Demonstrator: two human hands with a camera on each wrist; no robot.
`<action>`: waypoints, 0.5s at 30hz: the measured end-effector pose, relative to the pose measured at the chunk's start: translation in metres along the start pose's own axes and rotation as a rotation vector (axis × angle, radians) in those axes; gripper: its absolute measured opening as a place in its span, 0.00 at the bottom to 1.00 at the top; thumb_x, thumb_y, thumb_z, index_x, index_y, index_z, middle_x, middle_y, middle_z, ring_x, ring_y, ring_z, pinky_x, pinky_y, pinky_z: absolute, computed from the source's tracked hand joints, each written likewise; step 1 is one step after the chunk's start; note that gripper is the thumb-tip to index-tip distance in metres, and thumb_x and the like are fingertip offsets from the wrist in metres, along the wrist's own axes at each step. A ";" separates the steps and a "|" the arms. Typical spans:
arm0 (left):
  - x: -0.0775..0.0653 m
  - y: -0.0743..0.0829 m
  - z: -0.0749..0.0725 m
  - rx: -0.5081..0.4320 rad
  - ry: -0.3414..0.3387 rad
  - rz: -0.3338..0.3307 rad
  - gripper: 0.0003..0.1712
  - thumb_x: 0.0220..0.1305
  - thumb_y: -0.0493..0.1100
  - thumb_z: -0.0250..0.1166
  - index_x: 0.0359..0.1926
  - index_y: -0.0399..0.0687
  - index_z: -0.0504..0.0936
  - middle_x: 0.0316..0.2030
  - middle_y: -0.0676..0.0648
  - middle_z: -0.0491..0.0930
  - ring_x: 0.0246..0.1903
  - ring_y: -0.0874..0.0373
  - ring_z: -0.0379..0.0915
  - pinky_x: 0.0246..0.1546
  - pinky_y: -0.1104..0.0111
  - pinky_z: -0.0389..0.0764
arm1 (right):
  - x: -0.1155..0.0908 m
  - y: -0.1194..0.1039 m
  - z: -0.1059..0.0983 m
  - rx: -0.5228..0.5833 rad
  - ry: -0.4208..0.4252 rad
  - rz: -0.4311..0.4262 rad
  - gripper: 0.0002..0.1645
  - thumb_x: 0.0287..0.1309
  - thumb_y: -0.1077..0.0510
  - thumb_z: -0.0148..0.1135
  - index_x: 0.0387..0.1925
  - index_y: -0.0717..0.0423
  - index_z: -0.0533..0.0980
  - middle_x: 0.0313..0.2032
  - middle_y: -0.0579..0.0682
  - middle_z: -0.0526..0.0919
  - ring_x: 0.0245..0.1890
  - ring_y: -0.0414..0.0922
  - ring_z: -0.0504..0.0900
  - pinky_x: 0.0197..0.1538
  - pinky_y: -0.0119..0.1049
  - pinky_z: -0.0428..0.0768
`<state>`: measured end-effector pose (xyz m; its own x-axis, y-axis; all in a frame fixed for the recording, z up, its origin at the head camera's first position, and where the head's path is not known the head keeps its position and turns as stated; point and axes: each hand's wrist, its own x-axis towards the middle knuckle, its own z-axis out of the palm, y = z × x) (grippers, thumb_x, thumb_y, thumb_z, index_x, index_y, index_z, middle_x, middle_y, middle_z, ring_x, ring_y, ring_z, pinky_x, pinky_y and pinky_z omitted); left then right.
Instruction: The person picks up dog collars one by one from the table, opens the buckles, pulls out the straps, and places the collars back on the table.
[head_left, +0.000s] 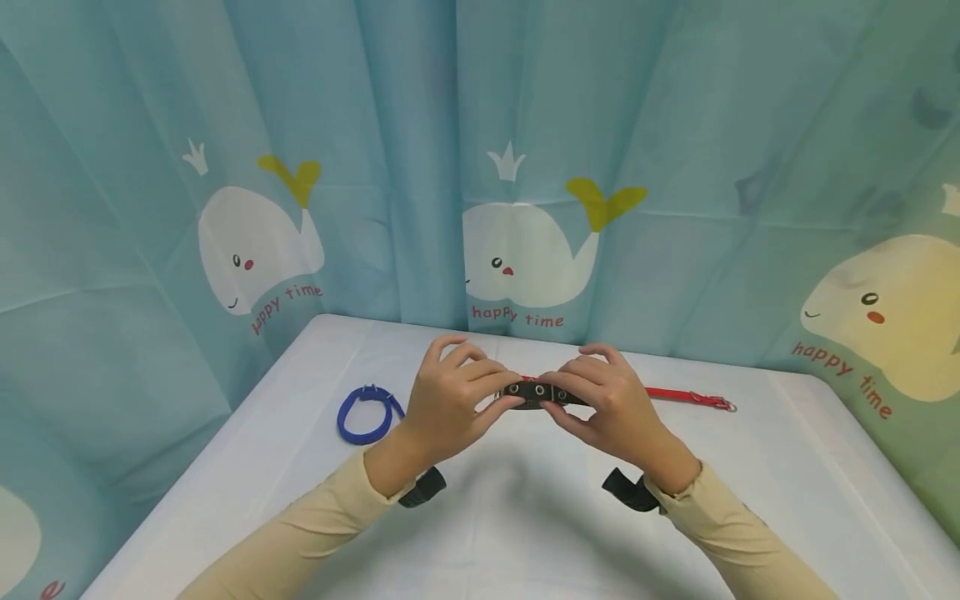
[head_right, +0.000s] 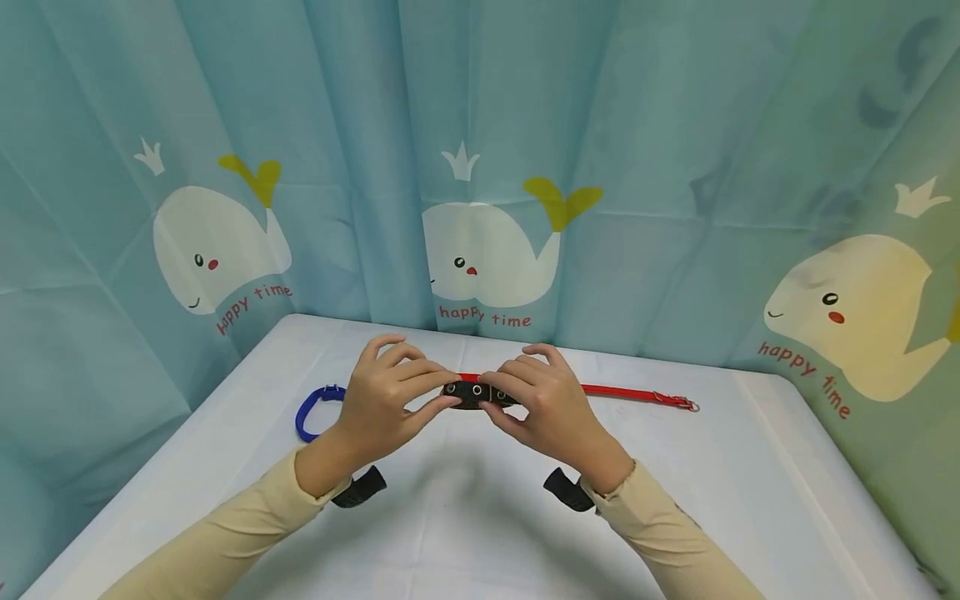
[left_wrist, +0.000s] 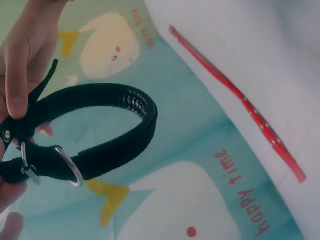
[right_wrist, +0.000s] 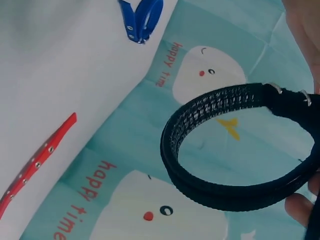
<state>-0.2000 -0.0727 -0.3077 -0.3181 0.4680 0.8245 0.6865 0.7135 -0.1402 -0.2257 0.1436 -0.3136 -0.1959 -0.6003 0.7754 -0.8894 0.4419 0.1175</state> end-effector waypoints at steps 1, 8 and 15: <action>0.000 0.000 0.000 -0.001 -0.008 -0.001 0.11 0.46 0.50 0.75 0.31 0.53 0.87 0.27 0.57 0.85 0.31 0.61 0.75 0.51 0.57 0.72 | -0.001 0.000 0.000 -0.004 -0.003 -0.001 0.20 0.63 0.47 0.52 0.32 0.57 0.82 0.24 0.46 0.82 0.24 0.40 0.77 0.47 0.47 0.74; 0.007 0.001 -0.001 0.016 -0.139 0.036 0.13 0.52 0.56 0.70 0.35 0.55 0.87 0.29 0.58 0.85 0.33 0.62 0.75 0.54 0.56 0.72 | 0.000 -0.002 0.001 -0.031 -0.044 -0.009 0.16 0.61 0.49 0.59 0.35 0.56 0.83 0.26 0.45 0.83 0.25 0.40 0.77 0.50 0.48 0.74; 0.005 -0.004 -0.005 -0.013 -0.113 0.000 0.11 0.49 0.53 0.73 0.32 0.55 0.87 0.29 0.58 0.86 0.32 0.62 0.76 0.53 0.56 0.71 | -0.003 0.005 0.000 -0.030 -0.036 0.009 0.17 0.61 0.48 0.58 0.34 0.57 0.83 0.27 0.47 0.84 0.27 0.42 0.79 0.48 0.46 0.75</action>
<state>-0.2009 -0.0756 -0.3006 -0.3893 0.5244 0.7573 0.6950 0.7068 -0.1322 -0.2299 0.1477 -0.3150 -0.2192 -0.6194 0.7539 -0.8747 0.4670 0.1294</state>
